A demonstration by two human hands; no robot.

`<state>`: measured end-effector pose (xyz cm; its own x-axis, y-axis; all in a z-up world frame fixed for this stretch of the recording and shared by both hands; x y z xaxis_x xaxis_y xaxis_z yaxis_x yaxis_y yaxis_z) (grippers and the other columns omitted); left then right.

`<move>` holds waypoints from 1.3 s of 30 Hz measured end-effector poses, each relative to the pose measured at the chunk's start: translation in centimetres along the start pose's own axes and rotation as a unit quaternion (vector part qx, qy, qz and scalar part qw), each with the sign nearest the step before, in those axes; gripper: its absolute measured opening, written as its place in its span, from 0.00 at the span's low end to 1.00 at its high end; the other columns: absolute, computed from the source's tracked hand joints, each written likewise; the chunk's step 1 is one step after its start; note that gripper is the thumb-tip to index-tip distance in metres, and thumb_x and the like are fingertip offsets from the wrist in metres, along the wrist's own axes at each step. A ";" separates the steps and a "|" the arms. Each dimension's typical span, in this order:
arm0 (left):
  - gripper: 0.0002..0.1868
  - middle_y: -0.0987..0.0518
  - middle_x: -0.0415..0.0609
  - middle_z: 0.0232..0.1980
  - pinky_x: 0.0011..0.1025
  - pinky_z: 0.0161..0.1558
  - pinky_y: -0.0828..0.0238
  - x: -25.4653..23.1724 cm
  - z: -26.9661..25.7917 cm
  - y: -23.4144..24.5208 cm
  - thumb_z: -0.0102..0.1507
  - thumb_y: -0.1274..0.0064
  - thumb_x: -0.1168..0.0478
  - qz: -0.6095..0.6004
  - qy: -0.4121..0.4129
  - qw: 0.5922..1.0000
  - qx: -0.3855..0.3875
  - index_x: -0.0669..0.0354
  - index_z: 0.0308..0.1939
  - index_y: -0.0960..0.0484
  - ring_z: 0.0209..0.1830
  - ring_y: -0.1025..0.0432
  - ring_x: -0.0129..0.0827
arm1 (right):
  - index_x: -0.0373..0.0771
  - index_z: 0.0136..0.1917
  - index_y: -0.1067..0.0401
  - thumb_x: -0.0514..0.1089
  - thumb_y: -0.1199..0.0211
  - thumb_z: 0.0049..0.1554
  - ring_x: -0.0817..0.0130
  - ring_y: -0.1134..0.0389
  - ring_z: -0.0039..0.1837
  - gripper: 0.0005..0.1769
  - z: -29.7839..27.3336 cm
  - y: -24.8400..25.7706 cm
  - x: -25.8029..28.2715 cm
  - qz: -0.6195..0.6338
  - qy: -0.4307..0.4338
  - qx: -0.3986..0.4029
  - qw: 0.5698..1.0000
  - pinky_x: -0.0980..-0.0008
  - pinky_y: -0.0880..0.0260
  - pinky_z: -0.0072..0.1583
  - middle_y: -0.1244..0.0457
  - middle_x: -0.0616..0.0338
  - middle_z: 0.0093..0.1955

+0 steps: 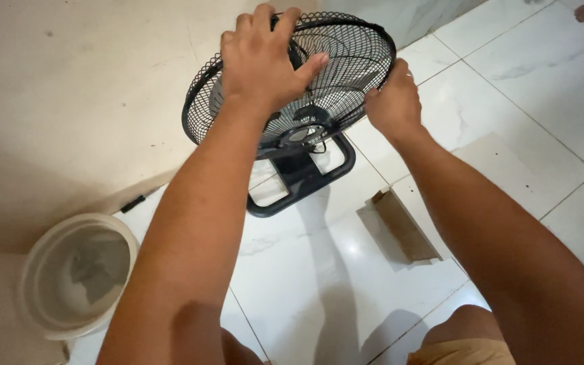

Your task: The person disassembles a black pedestal fan. They remove the front grille, then use a screwdriver to loosen the central nut and remove the fan blade. The blade is placed on the floor next to the fan.

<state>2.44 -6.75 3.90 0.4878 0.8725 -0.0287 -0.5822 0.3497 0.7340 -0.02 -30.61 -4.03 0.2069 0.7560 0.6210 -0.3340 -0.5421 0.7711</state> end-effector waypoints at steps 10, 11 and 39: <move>0.32 0.29 0.58 0.64 0.59 0.64 0.43 -8.8 -1.6 -0.5 0.59 0.38 0.45 -0.081 -0.180 0.973 -0.118 0.52 0.63 0.26 0.68 0.37 0.54 | 0.25 0.75 0.48 0.37 0.32 0.54 0.34 0.40 0.67 0.41 -1.1 1.6 -1.0 -0.051 0.209 -0.100 0.972 0.45 0.34 0.62 0.44 0.32 0.70; 0.30 0.27 0.57 0.63 0.56 0.65 0.40 -10.9 -2.3 -1.9 0.62 0.41 0.51 -0.155 -0.147 0.975 -0.053 0.55 0.67 0.27 0.67 0.35 0.52 | 0.27 0.75 0.47 0.38 0.34 0.56 0.35 0.39 0.66 0.39 -1.1 2.0 -1.7 -0.067 0.217 -0.078 0.971 0.47 0.33 0.64 0.42 0.34 0.69; 0.43 0.19 0.63 0.55 0.39 0.57 0.25 -25.9 -23.1 -25.5 0.55 0.35 0.65 -0.416 0.487 0.696 0.324 0.46 0.71 0.37 0.54 0.22 0.51 | 0.54 0.84 0.62 0.66 0.36 0.56 0.22 0.69 0.82 0.54 -12.3 -0.4 -21.2 -0.318 -0.094 0.363 0.871 0.38 0.47 0.74 0.67 0.32 0.83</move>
<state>-10.39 -30.34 -29.73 -0.3750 0.3879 -0.8420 0.2086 0.9203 0.3310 -15.59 -41.90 -19.25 0.3079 0.9514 -0.0042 0.5584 -0.1772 0.8104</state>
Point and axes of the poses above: each hand's wrist, its own z-axis towards the middle knuckle, its own y-axis out of the back of the hand, x = y × z, the point moved 1 cm from there along z, towards the middle knuckle
